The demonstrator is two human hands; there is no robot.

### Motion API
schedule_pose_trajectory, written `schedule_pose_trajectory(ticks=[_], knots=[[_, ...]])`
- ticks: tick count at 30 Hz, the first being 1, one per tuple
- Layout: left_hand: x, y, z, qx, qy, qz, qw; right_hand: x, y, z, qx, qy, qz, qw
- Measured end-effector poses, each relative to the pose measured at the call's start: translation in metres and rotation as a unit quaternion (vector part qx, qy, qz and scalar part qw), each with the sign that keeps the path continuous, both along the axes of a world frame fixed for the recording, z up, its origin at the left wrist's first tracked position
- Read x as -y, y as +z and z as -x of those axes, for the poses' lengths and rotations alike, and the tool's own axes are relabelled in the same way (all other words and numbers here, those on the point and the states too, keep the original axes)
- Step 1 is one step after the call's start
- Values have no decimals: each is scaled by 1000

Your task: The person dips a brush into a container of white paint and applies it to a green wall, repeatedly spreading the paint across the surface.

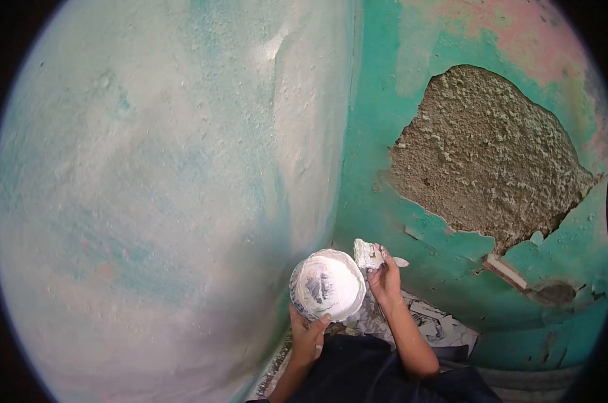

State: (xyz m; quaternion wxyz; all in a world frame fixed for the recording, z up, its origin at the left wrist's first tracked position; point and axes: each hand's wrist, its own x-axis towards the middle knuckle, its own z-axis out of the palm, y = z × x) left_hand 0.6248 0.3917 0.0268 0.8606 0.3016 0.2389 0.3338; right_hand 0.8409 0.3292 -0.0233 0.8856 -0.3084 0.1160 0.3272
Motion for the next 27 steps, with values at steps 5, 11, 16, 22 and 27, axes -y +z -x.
schedule_pose_trajectory(ticks=[5,11,16,22,27], knots=[[-10,-11,10,12,-9,23,1000,-15,2,-7,68,22,50,996],[11,-13,-7,-13,62,40,997,-53,49,-71,144,60,68,985],[31,-8,-28,7,91,37,995,-117,113,-124,280,57,25,958],[45,5,-38,-2,130,20,991,-183,117,-146,289,19,-61,955],[48,1,-26,-93,150,-8,984,-174,12,-139,274,42,44,960]])
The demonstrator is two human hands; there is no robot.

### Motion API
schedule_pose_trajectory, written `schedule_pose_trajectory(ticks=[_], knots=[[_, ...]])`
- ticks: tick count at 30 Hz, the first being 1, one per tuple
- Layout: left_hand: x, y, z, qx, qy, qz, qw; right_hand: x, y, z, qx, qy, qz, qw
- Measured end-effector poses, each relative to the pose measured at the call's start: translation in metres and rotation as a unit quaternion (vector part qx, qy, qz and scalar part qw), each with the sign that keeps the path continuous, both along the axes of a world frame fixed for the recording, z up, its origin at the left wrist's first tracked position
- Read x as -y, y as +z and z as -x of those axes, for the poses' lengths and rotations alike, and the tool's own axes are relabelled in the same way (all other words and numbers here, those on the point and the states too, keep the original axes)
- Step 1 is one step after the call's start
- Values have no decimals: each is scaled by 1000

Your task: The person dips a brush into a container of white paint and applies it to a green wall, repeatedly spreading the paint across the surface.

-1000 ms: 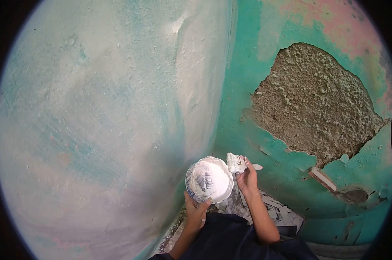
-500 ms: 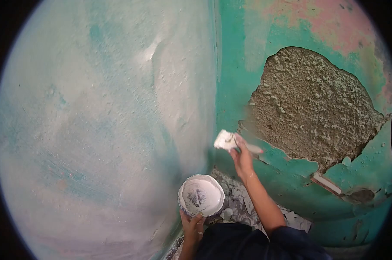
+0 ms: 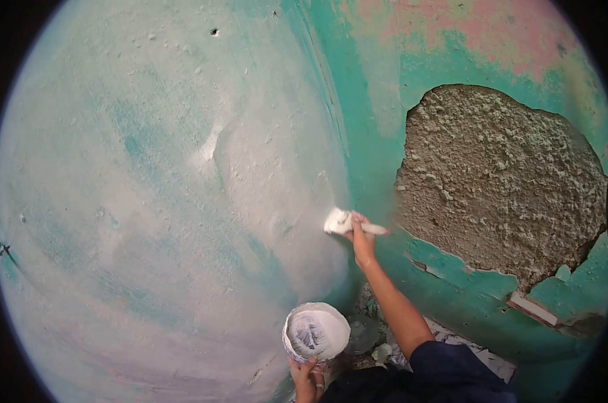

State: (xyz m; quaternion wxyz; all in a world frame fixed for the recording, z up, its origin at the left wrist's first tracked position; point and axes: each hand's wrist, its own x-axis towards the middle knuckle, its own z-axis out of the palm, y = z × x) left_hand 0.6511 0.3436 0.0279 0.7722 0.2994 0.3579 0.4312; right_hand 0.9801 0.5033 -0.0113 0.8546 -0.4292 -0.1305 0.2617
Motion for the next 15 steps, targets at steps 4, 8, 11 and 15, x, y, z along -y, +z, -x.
schedule_pose_trajectory(ticks=[4,8,11,15], knots=[[-2,-1,2,-9,4,2,1000,2,9,-6,31,-20,92,995],[-4,-2,4,-8,8,6,1000,-24,115,-35,246,-122,108,956],[-5,-8,8,-13,-1,-4,1000,-19,230,-31,327,-150,76,930],[-4,-6,6,26,6,-8,1000,-23,256,-28,255,-84,-98,958]])
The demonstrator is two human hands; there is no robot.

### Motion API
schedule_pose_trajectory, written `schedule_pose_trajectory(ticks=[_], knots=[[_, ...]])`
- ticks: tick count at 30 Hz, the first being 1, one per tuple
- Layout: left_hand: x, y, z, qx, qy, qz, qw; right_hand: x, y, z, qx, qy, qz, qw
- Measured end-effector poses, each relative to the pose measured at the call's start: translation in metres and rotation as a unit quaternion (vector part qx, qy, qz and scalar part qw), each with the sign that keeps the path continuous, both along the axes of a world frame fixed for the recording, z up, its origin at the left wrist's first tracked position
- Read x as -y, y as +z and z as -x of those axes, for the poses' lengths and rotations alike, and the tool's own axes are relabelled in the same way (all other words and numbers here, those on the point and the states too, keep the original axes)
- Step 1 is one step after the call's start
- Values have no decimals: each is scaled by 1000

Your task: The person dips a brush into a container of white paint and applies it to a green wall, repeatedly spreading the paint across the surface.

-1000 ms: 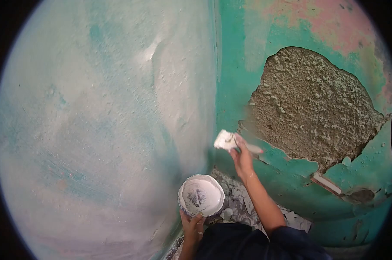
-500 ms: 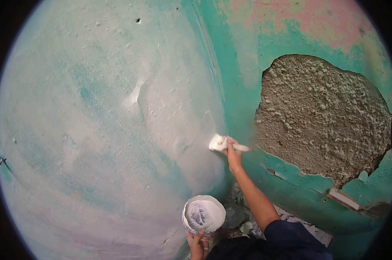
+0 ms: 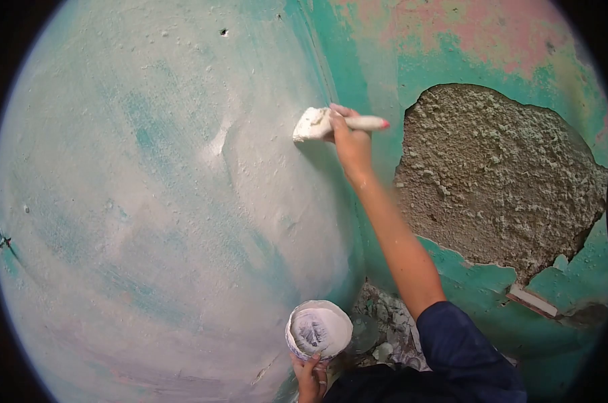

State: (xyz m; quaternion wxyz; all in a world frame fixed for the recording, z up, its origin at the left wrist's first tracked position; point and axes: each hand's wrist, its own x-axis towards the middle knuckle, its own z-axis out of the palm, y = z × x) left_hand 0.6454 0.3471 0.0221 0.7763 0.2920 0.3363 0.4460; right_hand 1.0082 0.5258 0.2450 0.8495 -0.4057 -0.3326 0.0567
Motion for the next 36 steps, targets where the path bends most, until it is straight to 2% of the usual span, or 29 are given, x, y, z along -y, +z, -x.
schedule_pose_trajectory(ticks=[1,2,3,4,5,6,8,9,10,11,14,17,20,21,22,23,24,26,27,29,34,35,36], knots=[[0,-2,2,-11,-6,13,1000,-1,-18,2,0,2,1,1000],[0,-4,5,-21,-11,26,999,2,-40,10,-65,33,-2,997],[-3,-41,21,-22,-8,26,999,5,-67,17,-129,65,-5,989],[-10,-105,47,-81,-55,66,993,6,-103,23,-166,69,6,984],[-14,-140,61,-140,-100,106,979,6,-147,29,-202,74,18,976],[-11,-137,62,-140,-98,105,980,8,-192,32,-225,83,35,970],[3,-124,65,-219,-131,-107,961,20,-264,40,-263,76,103,956],[3,-113,61,-218,-131,-110,961,25,-291,42,-266,66,152,950],[1,-99,54,-179,-101,-9,979,31,-295,45,-270,55,201,940],[-1,-91,50,-136,-71,92,984,30,-295,43,-269,54,199,941],[-9,-147,65,-132,-64,86,985,21,-267,31,-146,-39,308,939],[-4,-99,56,-150,-77,75,983,6,-173,20,27,-168,314,934],[-5,-89,58,-115,-70,117,984,2,-67,11,37,-123,216,968],[-2,-66,47,-115,-70,118,984,1,-40,9,48,-113,166,978],[3,-29,29,-67,-32,85,994,4,-13,7,26,-51,103,993],[6,-9,20,-19,6,51,999,5,3,6,4,12,39,999],[6,-10,22,-21,6,51,998,5,4,4,3,12,40,999],[7,-16,31,-99,-34,78,992,3,2,-4,-23,109,-90,990],[6,-30,36,-101,-32,77,991,2,-11,-6,-26,109,-91,989],[4,-61,45,-126,-33,85,988,-3,-74,-8,-124,155,-71,978],[8,-38,48,-146,-13,94,985,3,-280,4,-286,111,12,952],[9,-32,47,-144,-7,96,985,6,-310,6,-319,111,28,941],[8,-26,44,-148,-8,94,984,11,-318,7,-323,110,25,940]])
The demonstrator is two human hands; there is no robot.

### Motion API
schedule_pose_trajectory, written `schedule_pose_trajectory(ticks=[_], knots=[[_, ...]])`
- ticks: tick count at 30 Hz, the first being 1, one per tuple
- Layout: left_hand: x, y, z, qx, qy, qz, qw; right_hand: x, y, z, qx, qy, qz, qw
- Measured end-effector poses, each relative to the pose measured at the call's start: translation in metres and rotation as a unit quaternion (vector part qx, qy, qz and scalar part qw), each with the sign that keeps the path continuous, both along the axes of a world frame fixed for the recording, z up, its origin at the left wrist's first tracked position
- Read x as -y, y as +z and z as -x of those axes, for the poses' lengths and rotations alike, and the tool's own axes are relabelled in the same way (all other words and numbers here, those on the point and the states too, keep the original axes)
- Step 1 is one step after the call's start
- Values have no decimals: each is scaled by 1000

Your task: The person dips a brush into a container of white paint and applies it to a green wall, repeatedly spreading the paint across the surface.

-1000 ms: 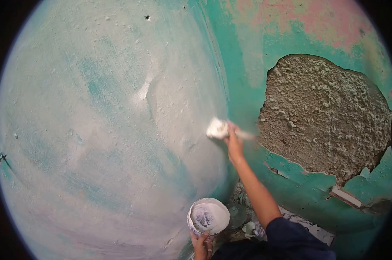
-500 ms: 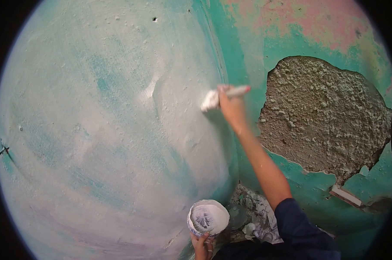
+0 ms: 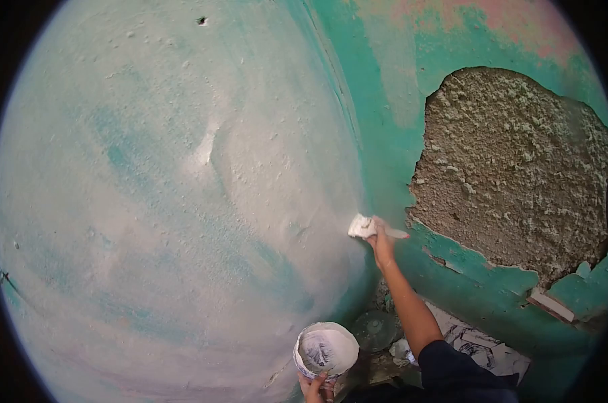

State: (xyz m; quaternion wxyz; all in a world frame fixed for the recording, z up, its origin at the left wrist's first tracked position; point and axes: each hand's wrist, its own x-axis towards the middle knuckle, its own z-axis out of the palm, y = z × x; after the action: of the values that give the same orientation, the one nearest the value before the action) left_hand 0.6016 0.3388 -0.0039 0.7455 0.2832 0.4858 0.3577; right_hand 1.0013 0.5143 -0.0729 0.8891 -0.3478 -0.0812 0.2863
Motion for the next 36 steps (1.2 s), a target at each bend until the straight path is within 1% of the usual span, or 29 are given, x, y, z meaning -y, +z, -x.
schedule_pose_trajectory(ticks=[2,3,4,5,7,9,11,12,13,14,15,16,17,18,19,20,21,23,24,25,26,27,28,29,31,33,34,35,36], knots=[[1,9,-6,-43,-4,-9,999,9,-3,5,22,3,131,991],[1,9,-5,-43,-5,-11,999,7,1,1,22,2,129,991],[1,9,-5,-36,-9,-5,999,4,16,-5,116,-11,199,973],[1,7,-5,-28,-12,2,1000,0,36,-12,208,-24,268,940],[0,4,-3,-23,-16,20,999,-15,99,-18,263,-103,292,914],[0,0,1,-19,-18,40,999,-11,189,-18,349,-137,262,889],[1,-6,7,15,-69,-21,997,-17,260,-24,368,-159,138,906],[-1,-23,14,16,-69,-21,997,-12,295,-20,356,-132,72,922],[-4,-47,22,-76,-141,-155,975,-9,317,-19,342,-104,5,934],[-6,-52,23,-167,-209,-284,921,-12,318,-23,342,-103,5,934],[-4,-57,26,-168,-208,-284,921,-14,317,-27,315,-68,-61,945],[0,-44,22,-128,-168,-223,952,-17,312,-31,285,-31,-127,950],[4,-29,16,-87,-126,-161,975,-18,295,-32,284,-31,-127,950],[8,-13,10,-47,-83,-99,991,-16,267,-28,210,-17,-118,970],[9,-1,3,-5,-39,-37,999,-16,234,-26,135,-5,-109,985],[8,4,0,34,4,25,999,-19,189,-29,103,-2,-104,989],[7,0,3,29,4,22,999,-19,140,-32,70,0,-100,993],[8,-17,15,2,-14,1,1000,-7,61,-25,-21,18,-48,998],[9,-31,25,-3,10,31,999,-5,22,-23,-63,19,-5,998],[10,-36,29,-8,9,28,1000,-1,-7,-21,-103,20,37,994],[12,-39,30,-17,4,16,1000,3,-19,-22,-107,20,34,994],[11,-40,31,-26,-1,4,1000,8,-28,-23,-92,27,116,989],[14,-4,16,-12,21,24,999,8,-31,-24,-74,34,196,977],[13,-5,17,-11,19,21,1000,7,-23,-24,-73,31,192,978],[13,-10,16,-4,33,40,999,0,1,-33,74,-14,284,956],[12,7,13,0,16,47,999,-19,34,-48,222,-78,358,904],[13,16,10,-2,0,55,998,-22,70,-48,260,-104,371,886],[14,22,6,3,1,54,999,-17,119,-43,295,-130,383,866],[15,27,3,8,23,57,998,-14,163,-37,318,-149,378,857]])
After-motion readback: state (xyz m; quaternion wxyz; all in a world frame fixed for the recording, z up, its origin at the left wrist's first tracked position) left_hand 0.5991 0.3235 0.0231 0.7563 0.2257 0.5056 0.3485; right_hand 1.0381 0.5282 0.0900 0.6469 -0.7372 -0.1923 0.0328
